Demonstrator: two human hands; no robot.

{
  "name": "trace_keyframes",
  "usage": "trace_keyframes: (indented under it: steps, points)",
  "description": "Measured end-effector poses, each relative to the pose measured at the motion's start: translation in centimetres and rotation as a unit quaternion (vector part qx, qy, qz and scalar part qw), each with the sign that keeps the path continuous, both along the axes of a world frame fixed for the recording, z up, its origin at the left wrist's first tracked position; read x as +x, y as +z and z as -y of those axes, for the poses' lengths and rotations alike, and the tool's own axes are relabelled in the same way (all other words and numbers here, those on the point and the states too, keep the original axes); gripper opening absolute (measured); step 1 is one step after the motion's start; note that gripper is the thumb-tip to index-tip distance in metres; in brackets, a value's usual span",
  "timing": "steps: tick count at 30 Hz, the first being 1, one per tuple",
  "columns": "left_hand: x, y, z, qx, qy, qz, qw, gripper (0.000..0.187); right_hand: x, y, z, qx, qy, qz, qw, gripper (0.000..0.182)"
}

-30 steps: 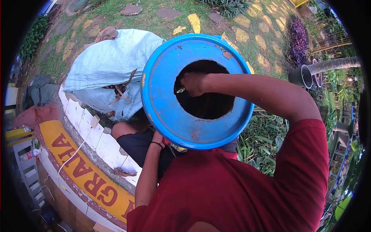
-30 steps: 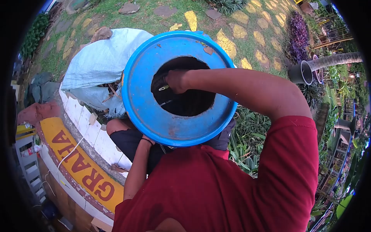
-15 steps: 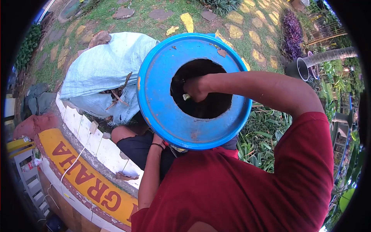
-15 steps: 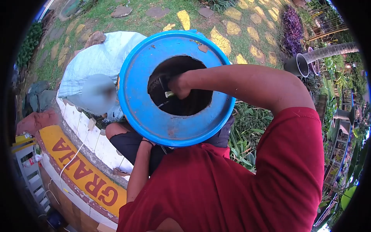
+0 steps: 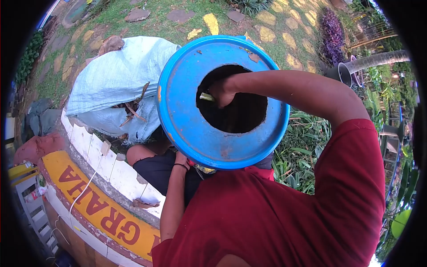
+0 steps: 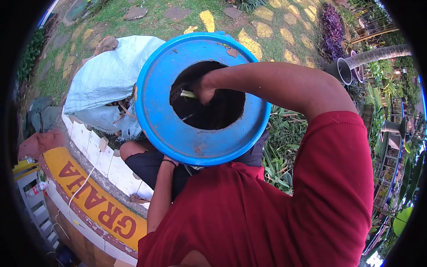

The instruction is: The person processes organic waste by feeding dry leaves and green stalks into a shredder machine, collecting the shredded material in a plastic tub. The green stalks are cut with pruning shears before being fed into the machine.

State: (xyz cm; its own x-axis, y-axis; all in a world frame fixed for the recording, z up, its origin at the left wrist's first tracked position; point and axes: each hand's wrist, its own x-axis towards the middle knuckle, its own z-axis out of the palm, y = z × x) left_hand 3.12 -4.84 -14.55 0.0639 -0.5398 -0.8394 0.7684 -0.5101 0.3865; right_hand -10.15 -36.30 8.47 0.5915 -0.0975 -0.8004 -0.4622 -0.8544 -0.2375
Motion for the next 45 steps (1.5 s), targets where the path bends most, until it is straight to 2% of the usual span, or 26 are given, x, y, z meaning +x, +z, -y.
trace_keyframes:
  steps: [2,4,6,7,10,12,13,15,17,18,19,21,23,25,26,27,28,29,30,32,35,37,38,40,44,45]
  points:
    - [-0.3,1.9,0.4,0.020,0.005,0.016,1.000,0.035,-0.3,-3.3,0.1,0.029,-0.037,-0.043,0.998,0.037]
    - [-0.5,3.0,0.8,0.038,0.018,0.033,0.999,0.037,-0.3,-3.9,-0.2,0.059,-0.075,-0.086,0.992,0.039]
    - [-0.1,2.8,0.8,0.027,0.004,0.033,0.999,0.040,0.2,-0.9,-1.0,0.151,-0.150,-0.196,0.957,0.039]
    - [0.0,2.7,0.8,0.022,-0.003,0.034,0.999,0.042,0.4,0.5,-1.6,0.151,-0.150,-0.195,0.957,0.039]
    - [-0.3,3.7,1.2,0.025,0.016,0.034,0.999,0.050,1.0,4.9,-2.5,0.150,-0.082,-0.116,0.978,0.037]
    - [-0.6,4.2,1.4,0.036,0.033,0.033,0.998,0.050,0.6,8.3,-2.4,0.030,-0.037,-0.001,0.999,0.040]
    - [-0.4,3.8,1.4,0.038,0.037,0.034,0.998,0.049,-0.1,10.0,-2.5,0.029,-0.036,0.002,0.999,0.040]
    - [0.2,0.9,0.7,0.013,0.044,0.000,0.999,0.046,-2.2,13.5,-2.6,0.074,-0.110,0.015,0.991,0.039]
    - [0.1,0.9,0.9,-0.017,0.046,-0.036,0.998,0.044,-3.8,16.3,-2.8,0.081,-0.124,-0.001,0.989,0.038]
    - [0.0,2.9,1.4,0.019,0.041,-0.019,0.999,0.040,-4.5,17.1,-3.1,0.078,-0.150,0.016,0.985,0.039]
    - [-0.3,4.6,2.1,0.055,0.038,-0.002,0.998,0.036,-5.1,17.6,-3.3,0.075,-0.175,0.034,0.981,0.039]
    - [-0.7,4.1,2.1,0.061,0.062,-0.013,0.996,0.032,-5.8,16.6,-3.9,0.111,-0.199,0.054,0.972,0.037]
    - [-0.6,4.3,2.7,0.059,0.078,-0.021,0.995,0.028,-6.2,15.2,-4.1,-0.005,-0.094,0.050,0.994,0.032]
    - [0.0,5.0,2.2,0.064,0.042,0.003,0.997,0.024,-6.3,14.5,-3.2,-0.025,-0.110,0.056,0.992,0.030]
    - [-0.1,4.3,2.1,0.084,0.060,0.014,0.995,0.022,-6.3,14.0,-3.1,-0.041,-0.124,0.055,0.990,0.029]
    - [0.6,1.6,1.3,0.054,0.020,0.012,0.998,0.019,-6.4,14.4,-3.1,-0.049,-0.118,0.102,0.986,0.026]
    - [0.5,1.9,1.3,0.068,0.048,0.013,0.996,0.016,-6.1,15.7,-3.5,-0.033,-0.140,0.106,0.984,0.026]
    - [0.6,0.6,1.2,0.065,0.065,0.016,0.996,0.016,-6.7,15.1,-3.5,-0.024,-0.124,0.174,0.977,0.025]
    - [1.2,-0.8,0.6,0.043,0.038,0.002,0.998,0.016,-6.9,15.7,-3.8,-0.011,-0.143,0.177,0.974,0.023]
    - [1.1,1.5,1.2,0.077,0.066,0.022,0.995,0.017,-6.8,18.3,-5.0,0.033,-0.179,0.224,0.957,0.022]
    - [1.3,1.7,1.2,0.078,0.105,0.014,0.991,0.016,-7.4,21.5,-6.3,-0.007,-0.207,0.185,0.961,0.021]
    - [1.1,1.9,1.0,0.066,0.118,0.012,0.991,0.017,-9.3,22.4,-6.3,0.031,-0.265,0.316,0.910,0.023]
    - [1.0,2.1,0.9,0.072,0.124,0.017,0.990,0.017,-10.0,22.7,-6.6,0.028,-0.261,0.316,0.912,0.023]
    - [1.3,1.2,0.9,0.066,0.114,-0.001,0.991,0.017,-12.0,23.4,-7.2,0.044,-0.325,0.385,0.863,0.025]
    - [0.9,3.3,0.4,0.062,0.092,0.008,0.994,0.016,-15.3,27.6,-10.0,0.005,-0.367,0.389,0.845,0.029]
    - [0.9,3.6,0.3,0.062,0.093,0.001,0.994,0.016,-16.2,28.4,-10.6,0.013,-0.369,0.426,0.826,0.031]
